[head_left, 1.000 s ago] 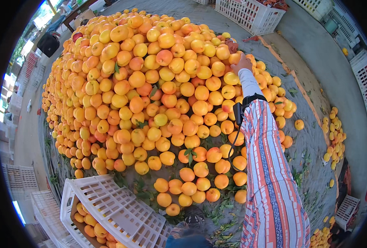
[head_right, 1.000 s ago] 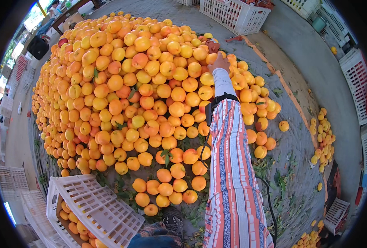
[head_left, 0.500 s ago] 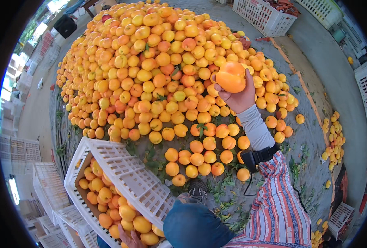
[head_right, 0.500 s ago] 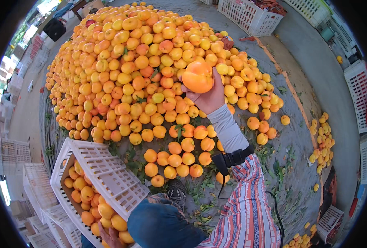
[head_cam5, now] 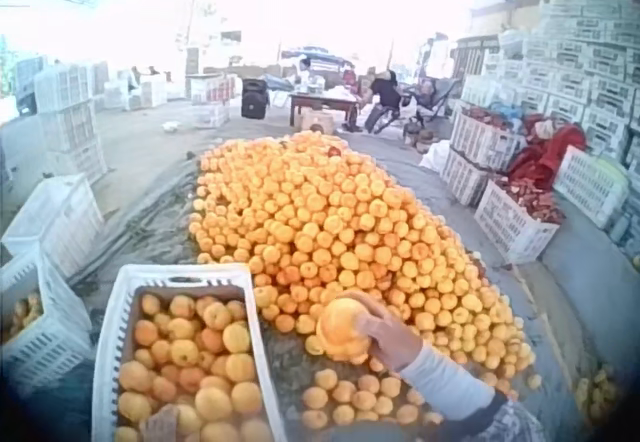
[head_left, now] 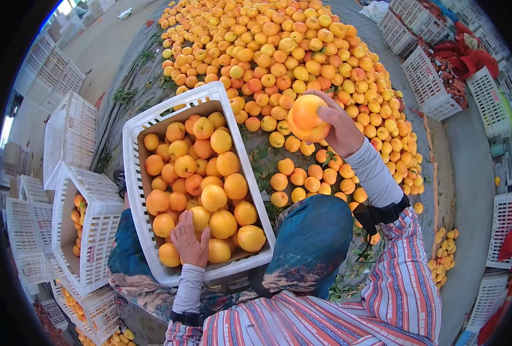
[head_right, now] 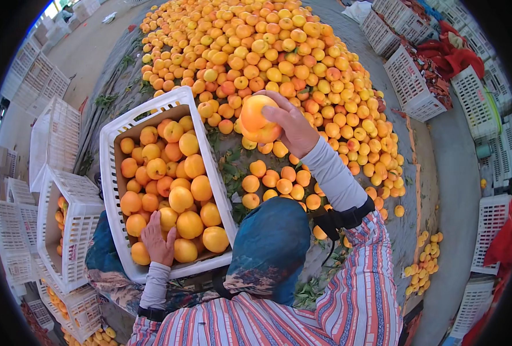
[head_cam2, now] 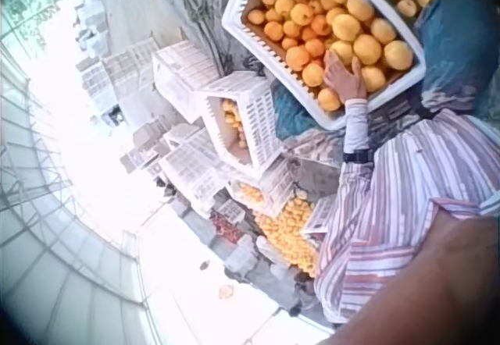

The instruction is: Sorting and packing peaches from a large pile into a plastic crate.

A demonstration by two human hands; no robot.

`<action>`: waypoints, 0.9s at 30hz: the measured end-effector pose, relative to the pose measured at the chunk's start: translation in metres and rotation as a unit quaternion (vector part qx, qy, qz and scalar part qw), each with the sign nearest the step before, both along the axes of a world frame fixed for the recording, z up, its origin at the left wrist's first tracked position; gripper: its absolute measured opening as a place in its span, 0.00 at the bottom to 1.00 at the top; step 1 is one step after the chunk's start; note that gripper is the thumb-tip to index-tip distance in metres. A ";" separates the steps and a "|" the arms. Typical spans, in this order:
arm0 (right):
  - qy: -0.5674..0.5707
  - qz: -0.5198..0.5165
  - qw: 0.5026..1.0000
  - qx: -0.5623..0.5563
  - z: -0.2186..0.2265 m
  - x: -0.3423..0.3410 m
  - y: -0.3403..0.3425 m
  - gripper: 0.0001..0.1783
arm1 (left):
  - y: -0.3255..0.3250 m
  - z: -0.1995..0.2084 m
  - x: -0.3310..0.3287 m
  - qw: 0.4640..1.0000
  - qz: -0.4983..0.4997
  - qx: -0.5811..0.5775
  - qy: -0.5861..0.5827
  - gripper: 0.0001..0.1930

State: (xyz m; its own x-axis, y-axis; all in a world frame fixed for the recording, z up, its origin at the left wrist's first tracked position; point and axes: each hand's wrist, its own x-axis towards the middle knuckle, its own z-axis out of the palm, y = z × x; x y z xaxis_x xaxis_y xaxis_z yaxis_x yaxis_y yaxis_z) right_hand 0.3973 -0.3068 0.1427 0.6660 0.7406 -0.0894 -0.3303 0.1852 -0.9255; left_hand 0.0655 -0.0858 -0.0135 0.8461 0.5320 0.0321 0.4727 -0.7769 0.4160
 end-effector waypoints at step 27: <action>-0.397 0.446 0.702 -0.387 -0.122 -0.124 0.264 0.45 | 0.004 0.012 -0.023 0.998 -0.019 -0.058 0.028 0.41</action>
